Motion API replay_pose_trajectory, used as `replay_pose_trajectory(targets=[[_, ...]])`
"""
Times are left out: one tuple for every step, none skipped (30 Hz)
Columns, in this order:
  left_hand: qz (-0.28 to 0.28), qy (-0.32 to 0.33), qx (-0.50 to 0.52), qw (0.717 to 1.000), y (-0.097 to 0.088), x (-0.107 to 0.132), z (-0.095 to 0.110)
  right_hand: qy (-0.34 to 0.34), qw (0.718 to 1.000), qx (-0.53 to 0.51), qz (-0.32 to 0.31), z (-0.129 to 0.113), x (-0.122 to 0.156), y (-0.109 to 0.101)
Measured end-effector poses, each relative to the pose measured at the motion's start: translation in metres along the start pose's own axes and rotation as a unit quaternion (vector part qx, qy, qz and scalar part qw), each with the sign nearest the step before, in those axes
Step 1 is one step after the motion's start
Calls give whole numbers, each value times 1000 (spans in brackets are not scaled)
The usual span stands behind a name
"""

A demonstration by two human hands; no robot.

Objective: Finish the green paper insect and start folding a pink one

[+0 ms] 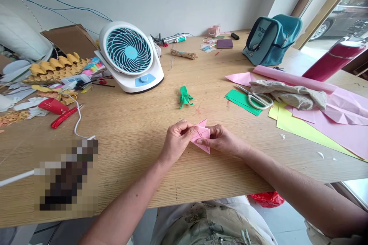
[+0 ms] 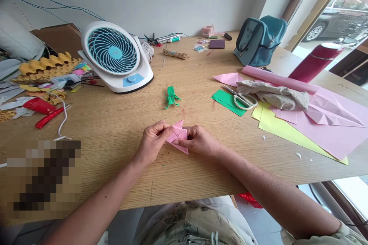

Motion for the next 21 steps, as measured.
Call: replay_pose_trajectory(targets=[[0,-10,8,1000,0,0,-1,0,1000,1,-1,0,0,0],[0,-21,14,1000,0,0,-3,0,1000,4,0,-1,0,0],[1,-30,18,999,0,1,-4,0,1000,10,3,-1,1,0],[0,-36,20,999,0,1,-5,-1,1000,18,8,-2,1,0],[0,-36,19,999,0,1,-5,-2,1000,27,12,-3,1,0],[1,-32,16,999,0,1,-5,-3,999,36,16,-4,2,0],[0,-25,10,1000,1,1,-5,-4,999,45,18,-5,2,0],[-1,-17,4,1000,1,1,-4,-4,998,52,19,-6,2,1],[-2,-10,-2,1000,1,1,-3,-3,998,59,20,-6,2,1],[-3,-5,-7,1000,1,0,-1,-2,998,62,23,-6,3,1],[-5,-4,-10,1000,1,0,0,-1,998,64,25,-6,3,1],[-7,-4,-12,1000,1,0,0,0,998,63,23,-6,3,1],[-9,-8,-11,1000,1,-1,1,-2,998,60,21,-7,3,2],[-10,-14,-7,1000,1,-1,1,-4,998,54,18,-7,3,2],[-13,-24,1,1000,0,-1,0,-5,999,48,16,-8,4,2],[-18,-35,11,999,0,-1,0,-6,999,42,14,-8,4,2],[-24,-46,20,998,0,-1,-1,-7,999,36,13,-8,4,2],[-27,-53,25,998,0,-1,-1,-6,999,32,12,-8,4,2],[-26,-54,23,998,0,-1,-1,-7,1000,28,9,-8,4,3],[-20,-50,14,998,-1,-1,0,-7,1000,23,7,-8,4,4],[-10,-40,-1,999,-2,-1,2,-8,1000,19,5,-7,3,4]])
Point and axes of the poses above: each hand's wrist, its own x-axis away from the middle knuckle, its own y-axis out of the palm, z = x × y, the point moved 4 cm from there along -x, towards the middle knuckle, and after that the axes turned 14 degrees about x, right-handed, at the moved point
